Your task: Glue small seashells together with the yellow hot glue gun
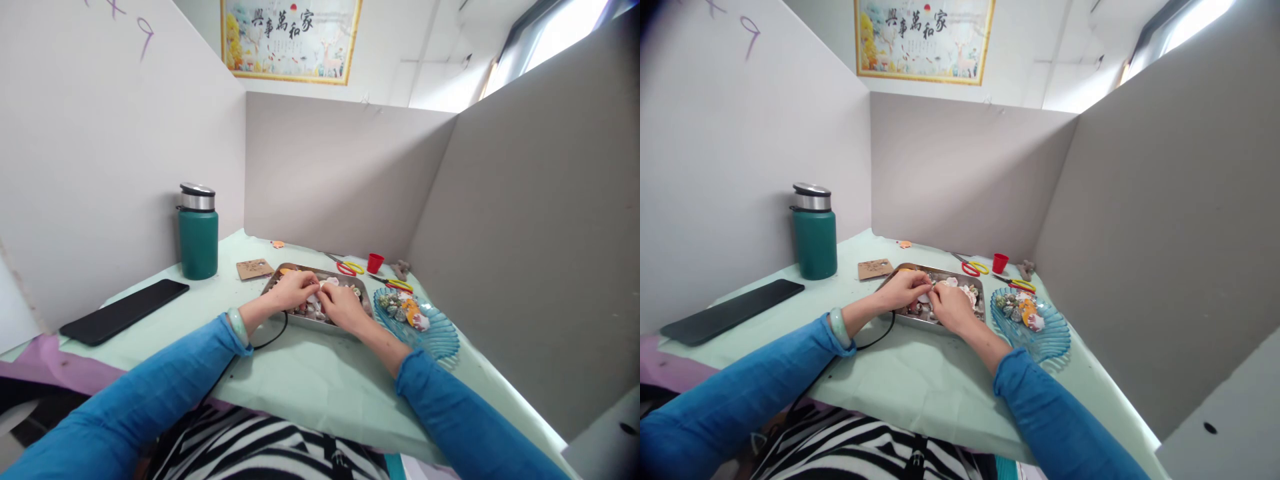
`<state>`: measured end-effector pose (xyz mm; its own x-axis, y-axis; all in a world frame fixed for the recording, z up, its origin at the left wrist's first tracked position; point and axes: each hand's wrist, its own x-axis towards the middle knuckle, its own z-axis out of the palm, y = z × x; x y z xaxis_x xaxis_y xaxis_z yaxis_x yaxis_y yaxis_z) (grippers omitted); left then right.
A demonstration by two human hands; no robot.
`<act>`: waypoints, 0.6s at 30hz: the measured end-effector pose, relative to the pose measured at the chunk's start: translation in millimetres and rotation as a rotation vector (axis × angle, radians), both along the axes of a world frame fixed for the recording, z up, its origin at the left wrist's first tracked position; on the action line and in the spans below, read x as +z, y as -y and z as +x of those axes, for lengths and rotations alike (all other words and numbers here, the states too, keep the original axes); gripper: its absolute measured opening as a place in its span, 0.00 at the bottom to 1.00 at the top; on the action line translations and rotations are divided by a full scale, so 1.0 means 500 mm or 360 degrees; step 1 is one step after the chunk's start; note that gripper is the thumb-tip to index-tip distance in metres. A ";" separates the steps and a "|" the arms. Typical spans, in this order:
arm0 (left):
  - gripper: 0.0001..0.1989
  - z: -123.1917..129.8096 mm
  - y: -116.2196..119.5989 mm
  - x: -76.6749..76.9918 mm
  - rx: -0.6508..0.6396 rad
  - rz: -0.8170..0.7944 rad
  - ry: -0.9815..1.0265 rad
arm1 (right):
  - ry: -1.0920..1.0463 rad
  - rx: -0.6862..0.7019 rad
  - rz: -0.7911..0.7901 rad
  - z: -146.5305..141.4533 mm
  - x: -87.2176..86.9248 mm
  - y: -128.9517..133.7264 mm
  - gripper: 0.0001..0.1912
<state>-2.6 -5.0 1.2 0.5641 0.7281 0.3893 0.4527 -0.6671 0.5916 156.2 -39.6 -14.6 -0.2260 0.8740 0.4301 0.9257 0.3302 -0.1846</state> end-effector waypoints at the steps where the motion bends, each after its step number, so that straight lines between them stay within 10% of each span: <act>1: 0.13 0.000 0.000 0.000 0.0001 -0.0004 -0.0002 | -0.0001 -0.0001 -0.0003 0.000 0.000 0.000 0.19; 18: 0.13 0.000 -0.001 -0.002 0.0018 -0.0008 -0.0005 | -0.0014 0.0030 0.0008 0.001 0.000 -0.001 0.18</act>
